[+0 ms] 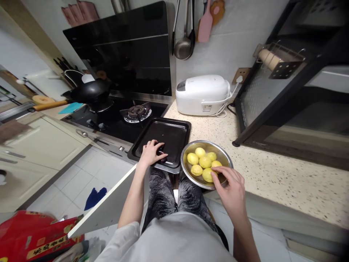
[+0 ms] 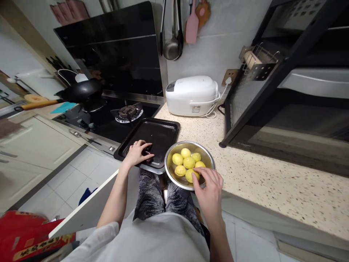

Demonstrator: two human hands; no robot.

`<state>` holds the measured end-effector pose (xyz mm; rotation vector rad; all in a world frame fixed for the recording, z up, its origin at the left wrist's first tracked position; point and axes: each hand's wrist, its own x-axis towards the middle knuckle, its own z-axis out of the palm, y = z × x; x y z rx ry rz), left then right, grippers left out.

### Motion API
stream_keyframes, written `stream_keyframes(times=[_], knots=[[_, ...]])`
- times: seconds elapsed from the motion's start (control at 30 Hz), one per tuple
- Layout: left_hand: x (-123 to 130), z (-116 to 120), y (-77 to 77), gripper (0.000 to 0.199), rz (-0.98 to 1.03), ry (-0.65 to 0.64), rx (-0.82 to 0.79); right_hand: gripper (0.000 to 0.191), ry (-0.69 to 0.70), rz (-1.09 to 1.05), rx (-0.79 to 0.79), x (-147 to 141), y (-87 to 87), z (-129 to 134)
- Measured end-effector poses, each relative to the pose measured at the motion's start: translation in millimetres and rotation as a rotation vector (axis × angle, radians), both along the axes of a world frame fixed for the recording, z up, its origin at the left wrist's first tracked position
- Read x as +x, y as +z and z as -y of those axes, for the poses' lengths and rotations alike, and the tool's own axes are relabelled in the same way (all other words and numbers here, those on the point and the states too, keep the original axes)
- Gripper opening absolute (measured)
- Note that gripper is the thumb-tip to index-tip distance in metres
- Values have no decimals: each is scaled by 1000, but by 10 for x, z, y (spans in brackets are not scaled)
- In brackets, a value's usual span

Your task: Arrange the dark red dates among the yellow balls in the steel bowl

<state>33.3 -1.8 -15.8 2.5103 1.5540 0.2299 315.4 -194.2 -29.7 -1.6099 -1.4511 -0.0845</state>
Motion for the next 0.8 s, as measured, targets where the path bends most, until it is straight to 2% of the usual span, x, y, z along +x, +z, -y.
stream_keyframes(times=[0.13, 0.37, 0.57, 0.8], knots=[[21, -34, -41, 46, 26, -25, 42, 20, -7, -10, -21, -1, -3, 14], [63, 1, -51, 12, 141, -48, 66, 19, -5, -38, -37, -23, 13, 5], [126, 65, -59, 9, 32, 14, 73, 19, -3, -38, -31, -30, 28, -5], [163, 10, -110, 12, 84, 18, 84, 17, 5, -27, -10, -23, 39, -11]])
